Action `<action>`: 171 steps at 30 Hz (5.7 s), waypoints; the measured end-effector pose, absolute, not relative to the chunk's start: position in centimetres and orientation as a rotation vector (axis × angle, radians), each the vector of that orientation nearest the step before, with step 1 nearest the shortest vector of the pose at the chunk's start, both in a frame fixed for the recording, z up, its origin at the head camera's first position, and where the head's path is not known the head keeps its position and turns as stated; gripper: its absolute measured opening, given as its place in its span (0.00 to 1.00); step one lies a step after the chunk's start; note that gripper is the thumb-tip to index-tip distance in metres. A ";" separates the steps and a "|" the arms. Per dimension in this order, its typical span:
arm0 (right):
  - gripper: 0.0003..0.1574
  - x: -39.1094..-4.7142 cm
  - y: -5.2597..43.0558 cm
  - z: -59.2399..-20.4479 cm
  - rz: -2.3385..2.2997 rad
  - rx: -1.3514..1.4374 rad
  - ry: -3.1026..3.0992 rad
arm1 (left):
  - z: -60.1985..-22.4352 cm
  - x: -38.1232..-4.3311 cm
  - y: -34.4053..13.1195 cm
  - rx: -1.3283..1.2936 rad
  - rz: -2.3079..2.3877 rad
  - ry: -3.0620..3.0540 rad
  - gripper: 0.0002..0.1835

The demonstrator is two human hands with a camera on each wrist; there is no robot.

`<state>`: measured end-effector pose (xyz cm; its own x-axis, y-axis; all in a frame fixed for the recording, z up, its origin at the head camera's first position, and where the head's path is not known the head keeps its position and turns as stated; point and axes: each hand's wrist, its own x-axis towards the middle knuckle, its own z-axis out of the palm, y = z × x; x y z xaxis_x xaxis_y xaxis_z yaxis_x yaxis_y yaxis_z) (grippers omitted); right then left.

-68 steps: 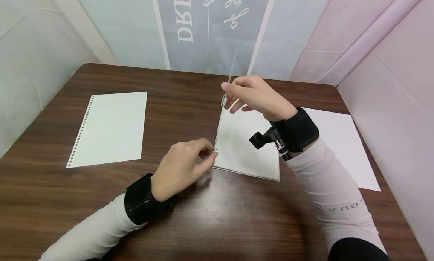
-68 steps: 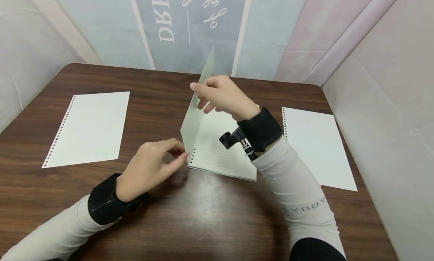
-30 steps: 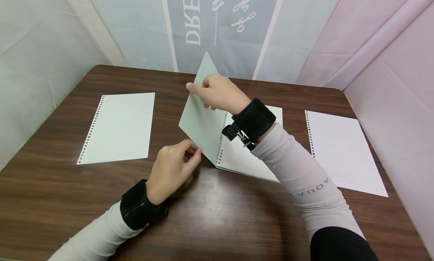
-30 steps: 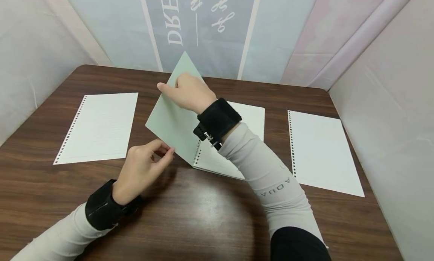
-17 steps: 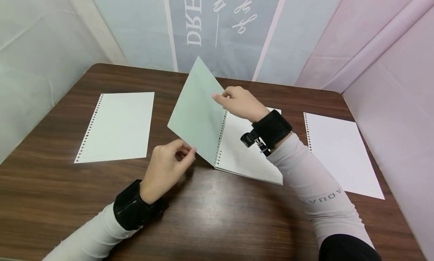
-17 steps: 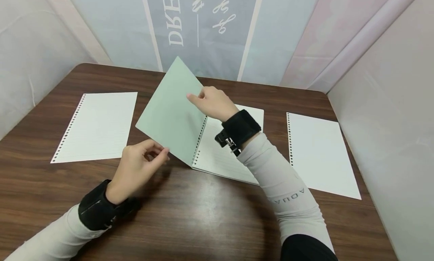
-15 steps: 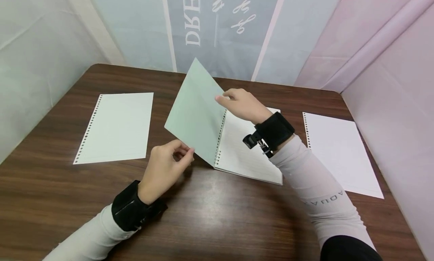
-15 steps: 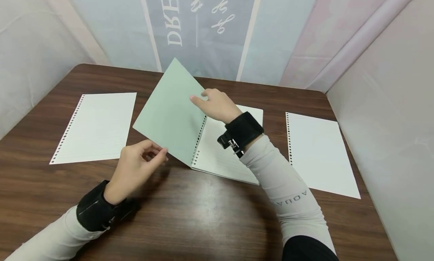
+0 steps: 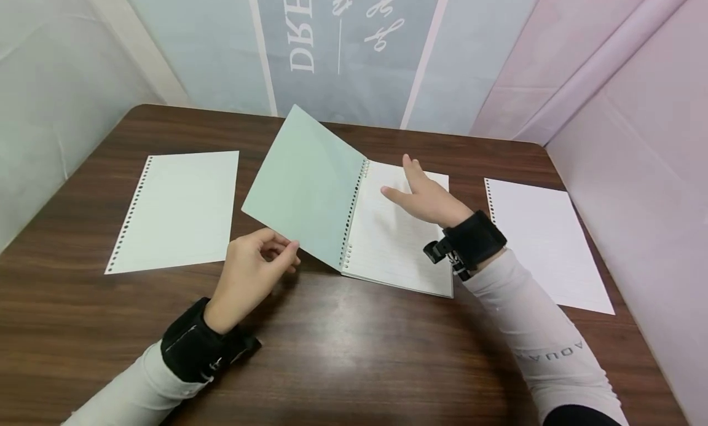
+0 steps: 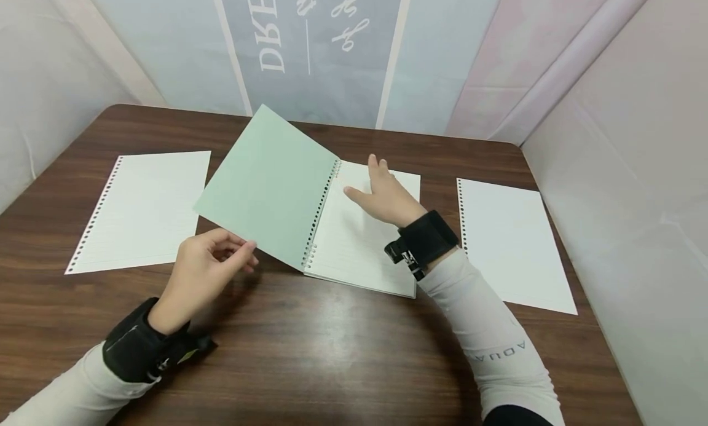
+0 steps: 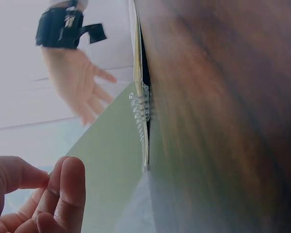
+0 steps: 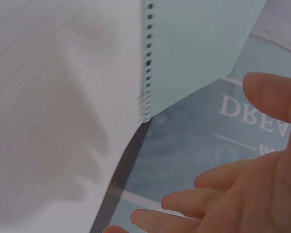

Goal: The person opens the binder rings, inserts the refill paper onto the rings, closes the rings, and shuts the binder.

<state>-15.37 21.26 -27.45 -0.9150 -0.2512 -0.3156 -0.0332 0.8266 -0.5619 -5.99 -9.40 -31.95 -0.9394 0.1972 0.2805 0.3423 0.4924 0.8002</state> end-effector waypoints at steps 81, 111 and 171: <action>0.60 -12.9 27.8 -31.3 -0.445 -0.402 2.587 | -32.7 -4.5 -11.7 0.412 -3.335 -2.268 0.28; 0.23 -12.1 25.5 -29.0 -0.885 -0.353 2.880 | -29.8 -10.7 -5.1 -0.956 -1.640 -2.821 0.06; 0.08 -12.4 17.9 -30.9 -0.575 -0.852 2.629 | -32.2 -13.1 -0.8 -0.994 -1.080 -3.086 0.08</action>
<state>-12.44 17.94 -30.87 -0.7718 -0.6120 -0.1724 -0.4842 0.7415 -0.4645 -13.07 -0.79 -32.16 -0.7963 0.6013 -0.0651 0.4295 0.6380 0.6391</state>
